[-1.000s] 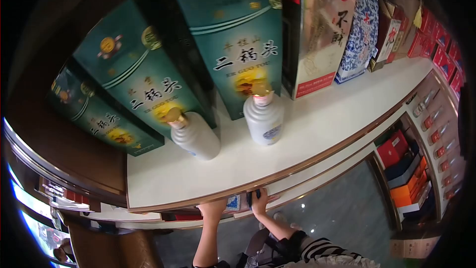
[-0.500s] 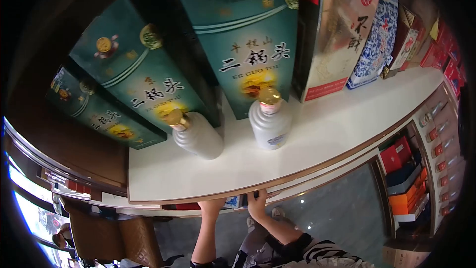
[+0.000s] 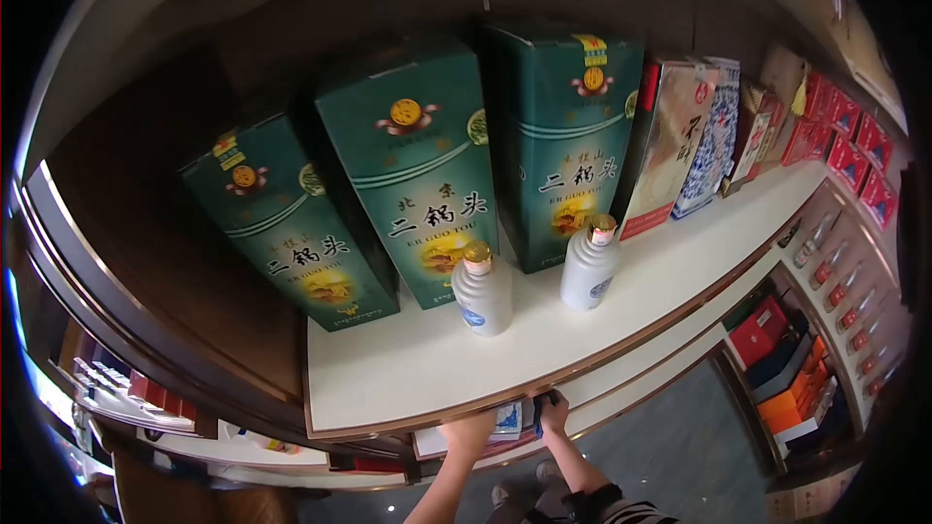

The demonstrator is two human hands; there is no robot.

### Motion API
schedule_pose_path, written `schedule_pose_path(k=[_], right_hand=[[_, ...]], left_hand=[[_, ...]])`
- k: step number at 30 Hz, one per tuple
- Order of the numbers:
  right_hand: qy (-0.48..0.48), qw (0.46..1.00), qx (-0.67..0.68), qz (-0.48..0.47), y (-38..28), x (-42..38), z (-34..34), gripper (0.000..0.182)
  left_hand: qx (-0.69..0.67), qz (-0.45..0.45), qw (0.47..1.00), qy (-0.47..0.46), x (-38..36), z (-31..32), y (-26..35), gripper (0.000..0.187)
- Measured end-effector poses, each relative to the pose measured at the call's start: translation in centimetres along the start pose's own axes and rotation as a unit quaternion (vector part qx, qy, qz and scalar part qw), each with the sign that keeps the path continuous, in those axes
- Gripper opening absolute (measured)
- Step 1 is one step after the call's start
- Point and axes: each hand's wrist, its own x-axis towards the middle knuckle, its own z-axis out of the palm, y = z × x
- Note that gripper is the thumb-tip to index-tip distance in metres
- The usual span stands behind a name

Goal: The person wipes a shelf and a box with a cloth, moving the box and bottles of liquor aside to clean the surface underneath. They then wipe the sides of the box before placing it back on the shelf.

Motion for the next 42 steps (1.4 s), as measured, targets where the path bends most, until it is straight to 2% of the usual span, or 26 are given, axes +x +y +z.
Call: schedule_pose_path(k=[1,3,5,6,7,9,11,13,14,15,18,19,21,22,23,25,26,28,29,31,33,35,38,39,41,42], right_hand=[[0.005,1.000,-0.003,-0.010,-3.1,-0.7,0.0,0.012],[0.013,0.979,0.203,0.003,-11.1,-3.8,1.0,0.012],[0.004,0.984,0.172,-0.037,-9.8,-4.4,1.8,0.017],[-0.050,0.979,0.174,-0.092,-11.3,-5.0,2.1,0.017],[-0.051,0.978,0.174,-0.098,-11.8,-5.2,2.0,0.017],[-0.081,0.979,0.183,-0.037,-12.2,-5.3,2.0,0.016],[-0.085,0.983,0.155,-0.054,-8.5,-4.3,1.9,0.017],[-0.058,0.994,0.070,-0.055,-3.4,-2.8,2.1,0.020],[-0.052,0.996,-0.030,-0.072,-1.2,-2.5,1.9,0.022],[-0.043,0.987,-0.130,-0.088,0.2,-2.3,1.4,0.025],[-0.134,0.959,-0.240,-0.065,0.9,-2.4,-0.2,0.028],[-0.131,0.960,-0.238,-0.067,1.2,-2.1,-0.3,0.028],[-0.129,0.965,-0.229,-0.002,0.5,-1.5,-1.1,0.030],[-0.091,0.967,-0.234,0.026,-1.1,-1.4,-1.1,0.033],[-0.007,0.980,-0.193,0.042,-2.0,-1.2,-0.7,0.029],[-0.007,0.996,0.078,0.036,-4.6,-0.2,-0.4,0.024],[-0.006,0.996,0.080,0.037,-6.9,-0.3,-0.1,0.024],[-0.097,0.968,0.232,0.013,-11.6,-1.7,-0.1,0.024],[-0.103,0.959,0.260,0.046,-12.2,-2.7,0.5,0.024],[-0.108,0.959,0.259,-0.044,-12.6,-5.2,2.4,0.023],[-0.120,0.958,0.256,-0.040,-11.3,-5.0,2.3,0.022],[-0.101,0.978,0.166,-0.076,-7.6,-4.2,2.0,0.027],[-0.107,0.991,0.081,-0.017,-3.5,-4.7,0.9,0.020],[-0.108,0.991,0.082,-0.015,-1.7,-4.6,0.7,0.020],[-0.070,0.993,-0.072,-0.054,1.3,-4.5,0.2,0.022],[-0.070,0.988,-0.134,-0.026,0.3,-4.8,-0.4,0.026]], left_hand=[[-0.009,0.003,1.000,0.005,0.2,-0.8,0.6,0.028],[-0.025,-0.124,0.990,-0.067,0.4,-2.4,2.0,0.032],[-0.029,-0.100,0.991,-0.083,0.1,-0.8,0.7,0.034],[-0.021,-0.059,0.995,-0.076,0.1,-0.5,0.3,0.035],[-0.011,-0.017,0.997,-0.068,0.1,-0.3,0.0,0.036],[-0.009,-0.041,0.997,-0.069,0.1,-0.2,0.2,0.037],[-0.010,-0.067,0.995,-0.072,0.2,-0.9,1.0,0.037],[-0.007,-0.110,0.990,-0.084,0.7,-2.2,2.0,0.039],[-0.006,-0.142,0.981,-0.135,0.8,-2.4,2.2,0.039],[-0.010,-0.136,0.982,-0.134,0.7,-2.1,2.1,0.039],[0.037,-0.085,0.995,-0.041,0.4,-0.5,1.0,0.039],[0.036,-0.081,0.995,-0.039,0.5,-0.6,0.9,0.039],[0.019,-0.072,0.995,-0.062,0.5,-1.2,1.1,0.050],[0.061,-0.055,0.995,-0.053,0.3,-0.6,0.8,0.049],[0.059,-0.054,0.995,-0.053,0.0,-0.2,0.8,0.049],[0.113,-0.010,0.993,0.013,0.2,-0.3,0.7,0.047],[0.115,-0.008,0.993,0.012,0.2,0.0,0.4,0.047],[0.159,0.019,0.987,0.030,-0.3,0.9,-0.1,0.045],[0.159,0.014,0.987,0.028,-0.4,0.4,0.2,0.045],[0.047,-0.074,0.991,-0.101,0.2,-1.3,1.3,0.049],[0.035,-0.076,0.993,-0.083,0.4,-1.2,1.2,0.049],[0.024,-0.074,0.994,-0.072,0.3,-1.6,1.6,0.049],[0.046,-0.106,0.977,-0.181,0.8,-3.0,2.4,0.048],[0.048,-0.107,0.977,-0.181,0.6,-2.9,2.3,0.048],[0.079,-0.081,0.985,-0.132,0.6,-2.1,1.9,0.047],[0.090,-0.062,0.989,-0.101,0.4,-1.7,1.6,0.048]])
